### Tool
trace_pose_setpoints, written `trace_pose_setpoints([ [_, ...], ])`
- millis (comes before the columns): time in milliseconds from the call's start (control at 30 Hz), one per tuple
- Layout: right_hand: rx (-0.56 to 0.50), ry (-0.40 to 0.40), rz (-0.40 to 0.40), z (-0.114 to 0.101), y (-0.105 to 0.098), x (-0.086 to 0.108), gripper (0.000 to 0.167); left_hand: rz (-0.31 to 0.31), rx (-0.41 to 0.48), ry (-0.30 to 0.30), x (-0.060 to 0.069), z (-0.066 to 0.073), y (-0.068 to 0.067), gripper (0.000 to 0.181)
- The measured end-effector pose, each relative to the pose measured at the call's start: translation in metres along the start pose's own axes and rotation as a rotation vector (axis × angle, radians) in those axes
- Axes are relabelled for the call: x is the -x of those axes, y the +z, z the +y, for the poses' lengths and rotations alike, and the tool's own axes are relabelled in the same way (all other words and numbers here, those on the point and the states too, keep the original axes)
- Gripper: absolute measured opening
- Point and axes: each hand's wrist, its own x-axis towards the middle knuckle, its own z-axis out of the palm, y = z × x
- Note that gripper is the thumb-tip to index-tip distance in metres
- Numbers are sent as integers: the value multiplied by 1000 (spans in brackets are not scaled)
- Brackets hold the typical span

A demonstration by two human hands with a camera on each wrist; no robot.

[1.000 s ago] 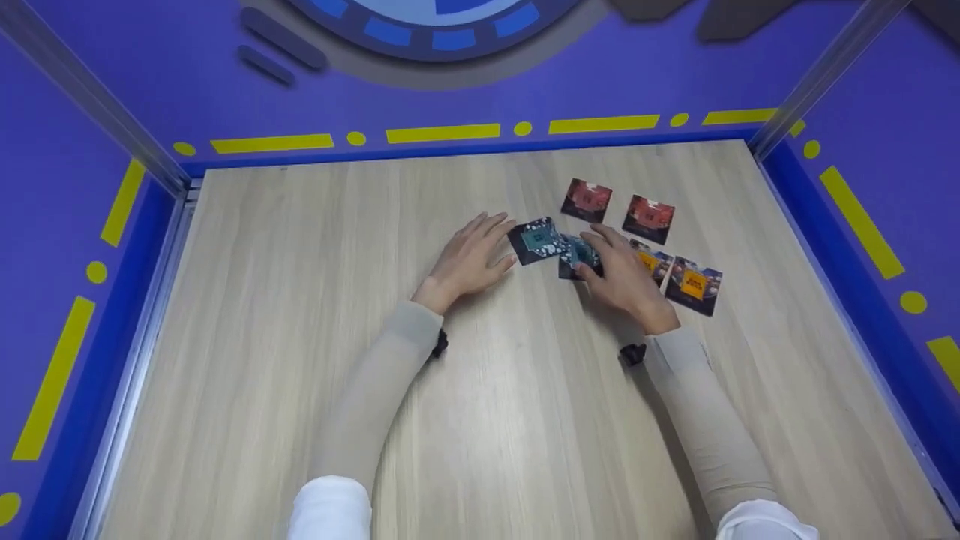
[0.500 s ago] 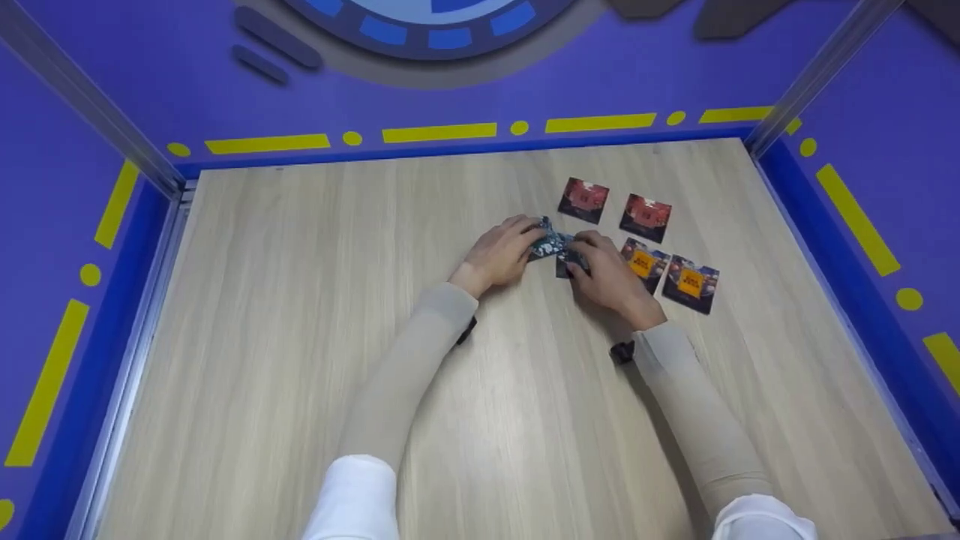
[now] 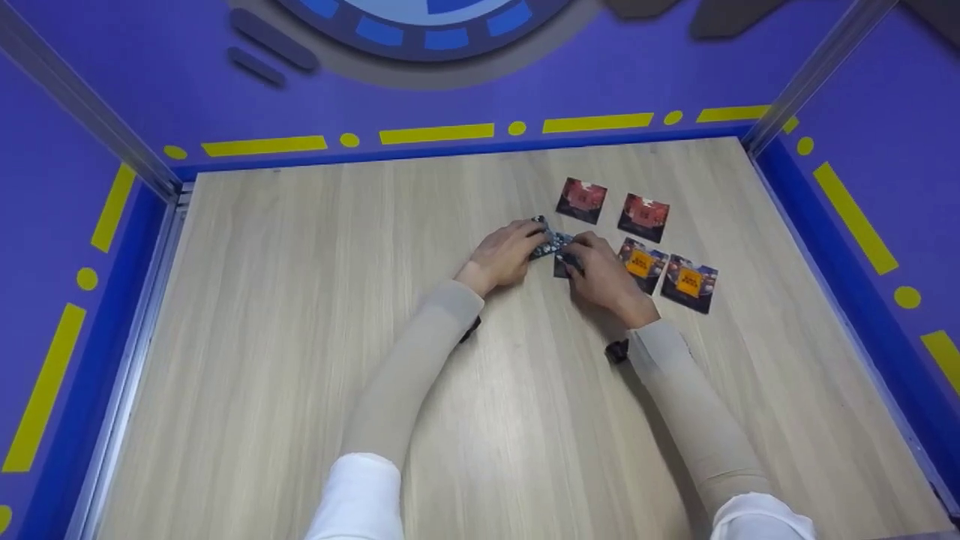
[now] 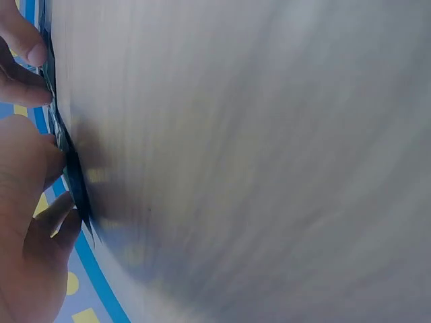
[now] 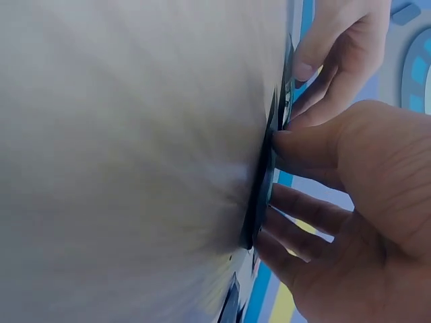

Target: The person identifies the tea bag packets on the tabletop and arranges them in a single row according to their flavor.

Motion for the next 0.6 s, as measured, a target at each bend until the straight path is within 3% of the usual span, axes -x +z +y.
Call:
trace_pose_setpoints([
  [333,34,-9,-5,-3,1,-4,33,-8,-42,-42,5,0,-3,47],
  [600,24,17,-33,-2,0,-4,33,9,-20,-100,15,3,-3,45],
])
